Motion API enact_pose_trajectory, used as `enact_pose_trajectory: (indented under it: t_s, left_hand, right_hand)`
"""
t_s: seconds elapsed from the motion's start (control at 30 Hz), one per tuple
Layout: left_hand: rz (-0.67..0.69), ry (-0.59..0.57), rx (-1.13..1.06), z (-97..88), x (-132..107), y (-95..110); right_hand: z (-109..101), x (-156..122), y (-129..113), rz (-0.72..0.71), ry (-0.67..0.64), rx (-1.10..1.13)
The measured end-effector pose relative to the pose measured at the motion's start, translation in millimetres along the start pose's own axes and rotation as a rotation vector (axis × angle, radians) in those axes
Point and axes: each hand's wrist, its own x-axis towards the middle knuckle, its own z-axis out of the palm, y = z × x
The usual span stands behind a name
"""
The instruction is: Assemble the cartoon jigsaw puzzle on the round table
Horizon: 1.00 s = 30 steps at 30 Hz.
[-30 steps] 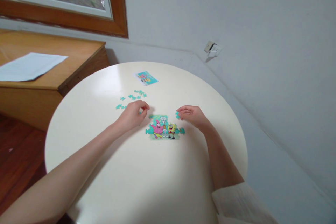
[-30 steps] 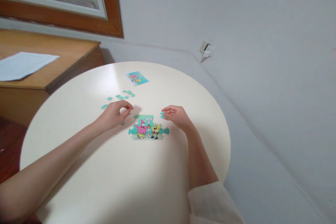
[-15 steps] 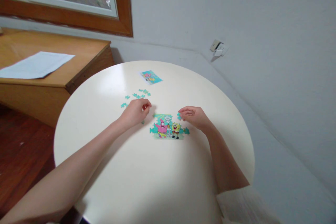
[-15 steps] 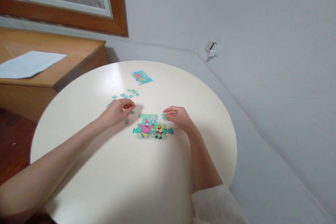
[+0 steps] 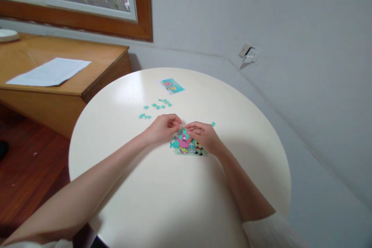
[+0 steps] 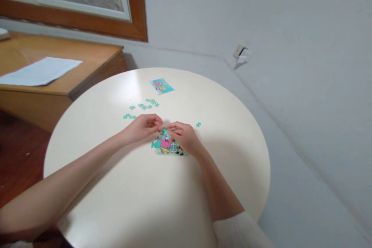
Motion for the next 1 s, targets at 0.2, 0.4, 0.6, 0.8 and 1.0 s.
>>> enact_pose_trajectory:
  t_s: [0.2,0.4,0.6,0.8,1.0]
  left_hand:
    - [-0.082,-0.056,-0.084,3.8,-1,3]
    - [-0.116,-0.060,-0.117,5.1,0,3]
    - [-0.108,-0.076,-0.120,6.3,0,1]
    - [-0.060,-0.096,-0.050,1.2,-1,-1]
    - [-0.046,-0.073,0.060,-13.1,-2,1]
  right_hand:
    - [5,0,1,-0.067,-0.028,-0.026]
    - [7,3,4,-0.082,0.060,-0.003]
    - [11,3,3,-0.091,0.120,-0.011]
    - [11,2,2,-0.142,0.167,-0.071]
    - [6,2,5,-0.146,0.206,-0.179]
